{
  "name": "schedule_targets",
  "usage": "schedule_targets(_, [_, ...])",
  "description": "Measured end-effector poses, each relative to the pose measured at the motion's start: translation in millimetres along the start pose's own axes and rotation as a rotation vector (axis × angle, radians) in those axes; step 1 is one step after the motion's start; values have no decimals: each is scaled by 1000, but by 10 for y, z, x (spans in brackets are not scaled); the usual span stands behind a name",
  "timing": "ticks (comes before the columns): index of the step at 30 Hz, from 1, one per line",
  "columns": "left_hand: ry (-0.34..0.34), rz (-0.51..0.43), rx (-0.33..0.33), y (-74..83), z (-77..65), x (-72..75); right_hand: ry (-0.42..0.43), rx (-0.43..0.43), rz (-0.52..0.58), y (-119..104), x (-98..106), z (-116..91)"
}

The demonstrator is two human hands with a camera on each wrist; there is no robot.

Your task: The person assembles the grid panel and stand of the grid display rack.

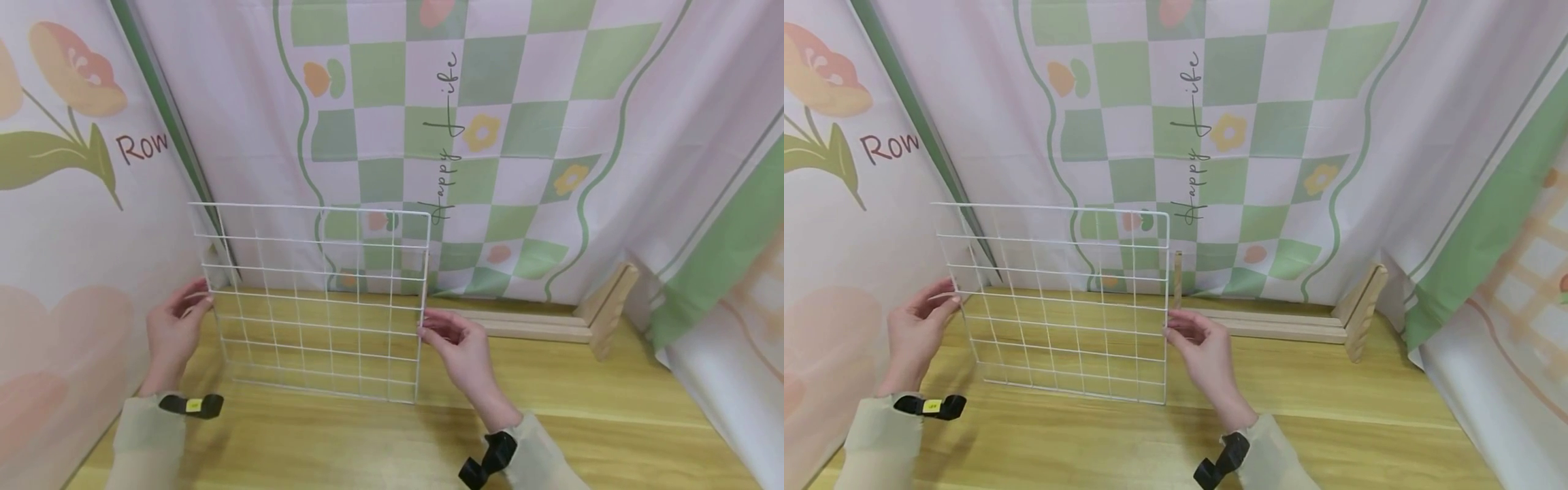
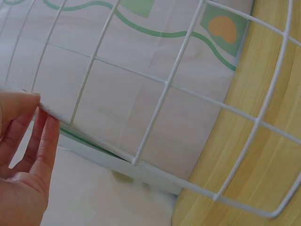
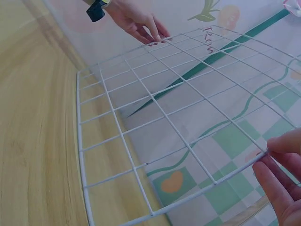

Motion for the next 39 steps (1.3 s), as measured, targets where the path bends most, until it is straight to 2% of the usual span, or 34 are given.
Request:
schedule_targets(7, [55,-67,-48,-16,-18,51,-20,95,0,-71,-20,-46])
schedule_targets(11, [70,-41,-64,6,-37,52,-16,113,-14,-84,-17,-49])
schedule_targets(15, [98,-12,-96,97,-83,51,-19,117,-10,-87,-21,-42])
schedule_targets(19, [139,-10,-156,264,-154,25,-17,122,-3,-88,-23,-34])
schedule_targets(21, [138,-11,-192,359,-194,-7,-16,127,1,-91,-24,-31])
schedule_targets(23, [118,-8,-223,448,-240,-57,-15,131,4,-93,-26,-27])
schedule_targets(26, [45,-2,-239,555,-308,-162,-12,135,5,-91,-24,-21])
schedule_targets(30, [-78,21,-226,629,-359,-326,-13,132,9,-88,-18,-20])
schedule_targets(33, [-139,41,-207,654,-365,-426,-17,132,11,-94,-16,-24])
schedule_targets(35, [-154,53,-195,667,-362,-474,-21,133,9,-96,-18,-25])
schedule_targets(39, [-158,-24,-169,678,-343,-541,-25,137,2,-93,-20,-25])
Point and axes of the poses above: each hand's wrist, its own z-axis towards the middle knuckle, its own x-axis out of the back of the hand, y = z × x, the point moved 6 cm from there along z, towards the middle knuckle, and after that the axes turned 2 degrees about y, right-handed, at the moved point
